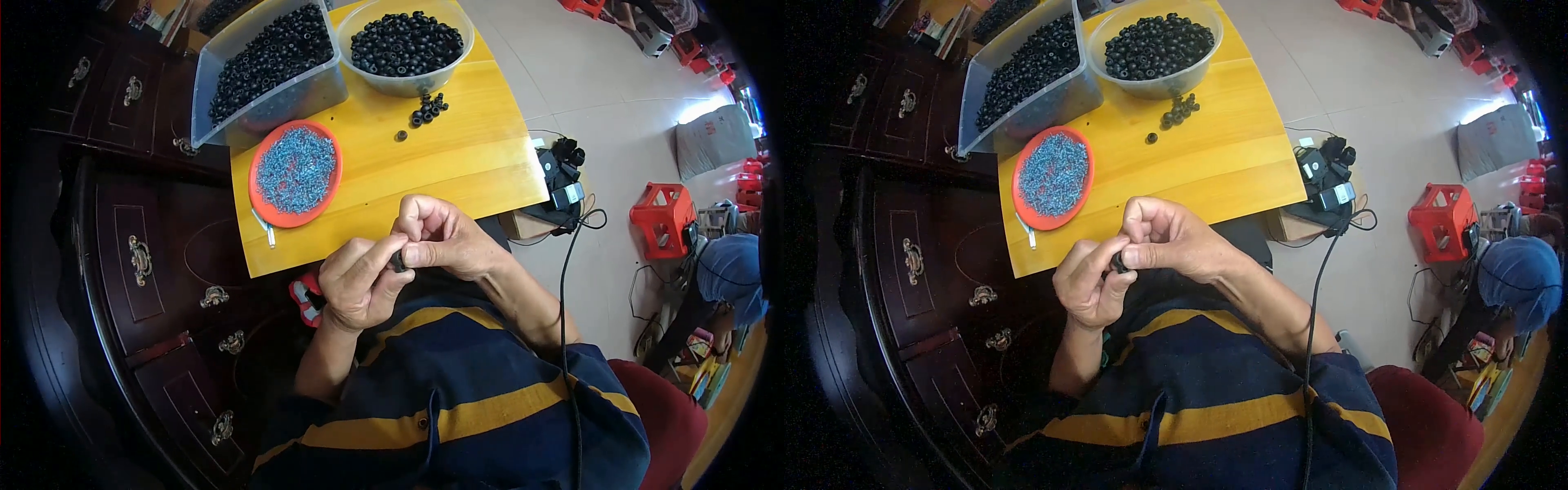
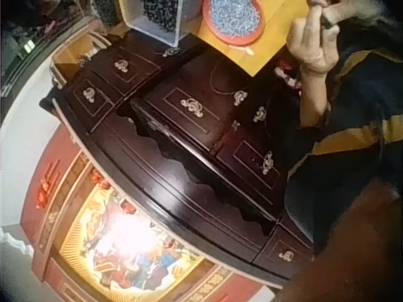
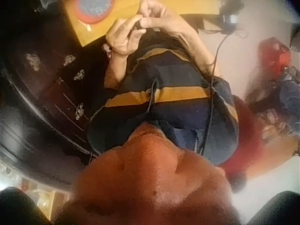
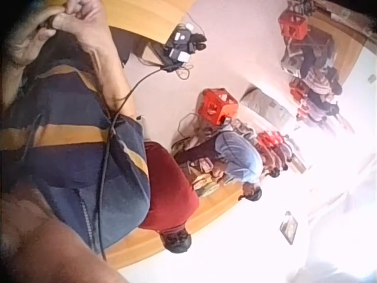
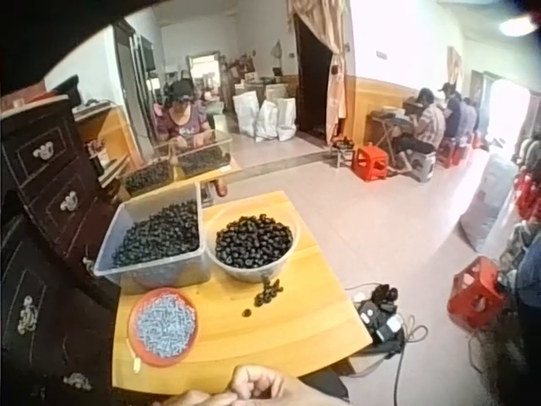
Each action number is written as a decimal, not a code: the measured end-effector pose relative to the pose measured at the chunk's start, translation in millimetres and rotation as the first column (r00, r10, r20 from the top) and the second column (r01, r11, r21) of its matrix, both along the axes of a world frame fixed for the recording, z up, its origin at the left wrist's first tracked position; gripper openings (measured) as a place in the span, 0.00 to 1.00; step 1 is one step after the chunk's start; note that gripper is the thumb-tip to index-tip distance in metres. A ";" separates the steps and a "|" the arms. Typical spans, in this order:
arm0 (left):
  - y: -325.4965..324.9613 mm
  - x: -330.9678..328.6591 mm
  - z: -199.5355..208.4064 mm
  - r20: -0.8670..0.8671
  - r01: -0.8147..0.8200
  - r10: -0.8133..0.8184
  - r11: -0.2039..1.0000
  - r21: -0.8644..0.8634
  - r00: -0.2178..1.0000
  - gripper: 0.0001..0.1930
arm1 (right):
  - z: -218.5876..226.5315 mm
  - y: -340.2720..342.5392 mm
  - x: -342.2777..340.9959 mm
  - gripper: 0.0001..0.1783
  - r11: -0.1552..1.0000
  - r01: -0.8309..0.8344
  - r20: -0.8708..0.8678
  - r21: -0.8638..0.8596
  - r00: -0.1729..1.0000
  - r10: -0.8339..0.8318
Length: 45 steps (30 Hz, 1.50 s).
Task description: The person assembles small black plastic components by hand, inserting blue beads into them.
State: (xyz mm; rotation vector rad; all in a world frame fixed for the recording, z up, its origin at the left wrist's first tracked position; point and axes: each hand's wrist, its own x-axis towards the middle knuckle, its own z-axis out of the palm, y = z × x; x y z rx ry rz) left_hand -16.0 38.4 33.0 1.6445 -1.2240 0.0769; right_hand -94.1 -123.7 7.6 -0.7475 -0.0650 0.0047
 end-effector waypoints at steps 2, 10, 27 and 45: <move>-1.8 1.5 -0.4 0.012 -0.008 0.008 1.000 -0.014 1.000 0.16 | 2.7 0.2 1.5 0.18 1.000 0.024 -0.008 -0.013 1.000 -0.024; -2.6 4.1 -8.9 -0.043 -0.068 0.070 0.997 0.036 0.997 0.15 | -13.0 6.5 8.4 0.16 0.994 0.030 -0.045 0.101 0.999 -0.025; -13.7 13.4 -38.7 -0.009 -0.249 0.249 0.967 -0.056 0.969 0.13 | -36.1 13.9 16.0 0.13 0.955 0.202 -0.235 0.218 0.960 -0.149; -8.6 11.8 -37.8 -0.272 -0.204 0.194 0.979 -0.011 0.943 0.06 | -47.4 14.1 10.9 0.11 0.970 0.244 -0.213 0.000 0.948 -0.238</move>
